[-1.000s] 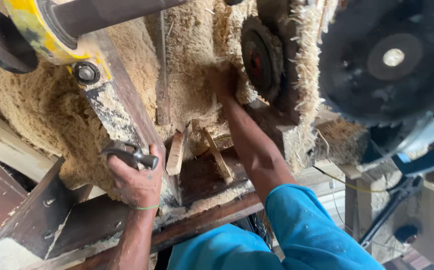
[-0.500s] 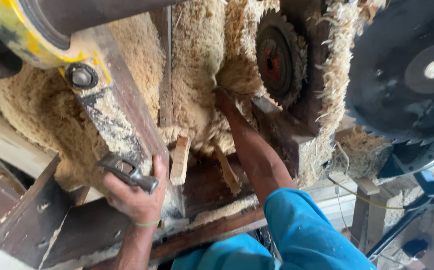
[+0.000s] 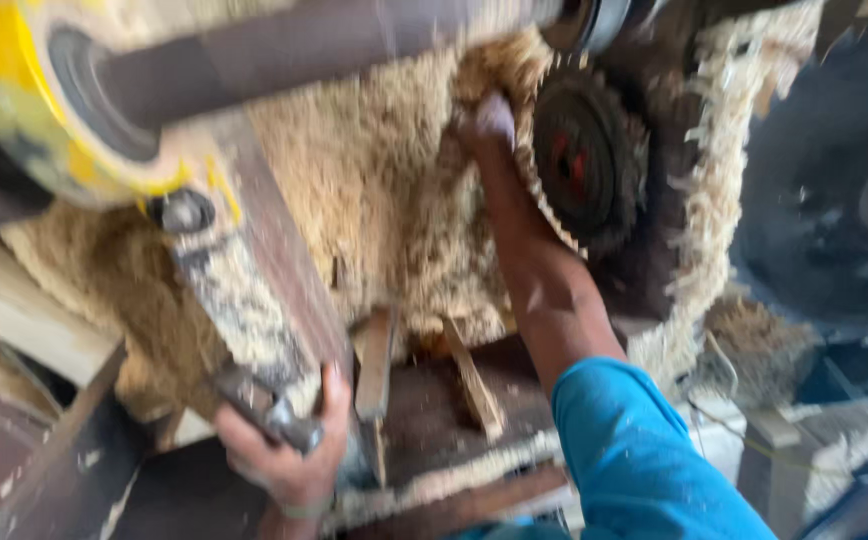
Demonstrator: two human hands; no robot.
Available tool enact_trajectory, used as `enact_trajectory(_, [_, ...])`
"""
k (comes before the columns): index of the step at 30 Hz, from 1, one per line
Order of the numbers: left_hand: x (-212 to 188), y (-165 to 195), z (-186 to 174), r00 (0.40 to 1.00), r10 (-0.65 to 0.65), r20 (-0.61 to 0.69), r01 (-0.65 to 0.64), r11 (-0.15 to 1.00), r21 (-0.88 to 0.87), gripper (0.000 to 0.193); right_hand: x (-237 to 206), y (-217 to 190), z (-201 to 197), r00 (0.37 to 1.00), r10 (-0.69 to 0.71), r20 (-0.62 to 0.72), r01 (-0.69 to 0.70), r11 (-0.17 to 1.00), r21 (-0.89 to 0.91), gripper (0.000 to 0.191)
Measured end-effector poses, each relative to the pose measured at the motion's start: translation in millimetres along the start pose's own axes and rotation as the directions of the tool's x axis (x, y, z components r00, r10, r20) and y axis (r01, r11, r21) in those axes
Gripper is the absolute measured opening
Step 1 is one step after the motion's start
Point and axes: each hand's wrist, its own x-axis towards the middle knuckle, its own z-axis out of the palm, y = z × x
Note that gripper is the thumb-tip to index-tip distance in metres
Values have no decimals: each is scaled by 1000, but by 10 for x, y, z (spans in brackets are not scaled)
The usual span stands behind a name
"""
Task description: The person removes a circular saw blade from a woodworking machine using a hammer and a wooden stick to loosen the nut. They then install a new blade onto the shaft, secure it with the nut, and repeat the process for a second blade on the same machine.
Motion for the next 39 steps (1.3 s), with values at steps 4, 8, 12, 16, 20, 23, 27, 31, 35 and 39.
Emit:
enact_trajectory(4, [-17,-113,92,987,143,-75,-136,986,97,86,60,111,186,999,35,41,-34,999,-31,50])
enact_trajectory(8, [-12,-117,75,999,-13,-30,16,996,91,80,4,291,464,981,51,185,-46,998,-32,49])
enact_trajectory(12, [-21,-72,41,992,130,-4,-126,971,204,91,-69,281,718,907,10,420,-58,993,101,48])
enact_trajectory(16, [-141,-164,155,980,105,-168,-77,983,169,111,78,128,699,937,19,348,-21,1000,2,47])
enact_trajectory(20, [-388,-393,295,952,262,-161,-199,924,326,109,521,-121,429,997,-41,68,46,996,-78,46])
enact_trajectory(23, [-554,-501,333,989,-74,-128,70,997,-36,119,774,-302,303,997,-68,-25,67,997,-41,45])
enact_trajectory(27, [-640,-479,313,984,-164,-69,172,976,137,120,774,-436,430,998,-64,-10,64,995,-73,44])
enact_trajectory(31, [-605,-527,317,972,-232,36,234,970,-65,110,596,-305,461,995,-91,-45,90,995,-35,44])
enact_trajectory(35, [-553,-732,353,939,321,-122,-255,891,375,109,518,-5,358,989,-1,-150,-3,1000,-27,44])
enact_trajectory(39, [-567,-732,419,965,255,-67,-222,923,315,112,517,238,414,987,64,-148,-76,994,-74,43])
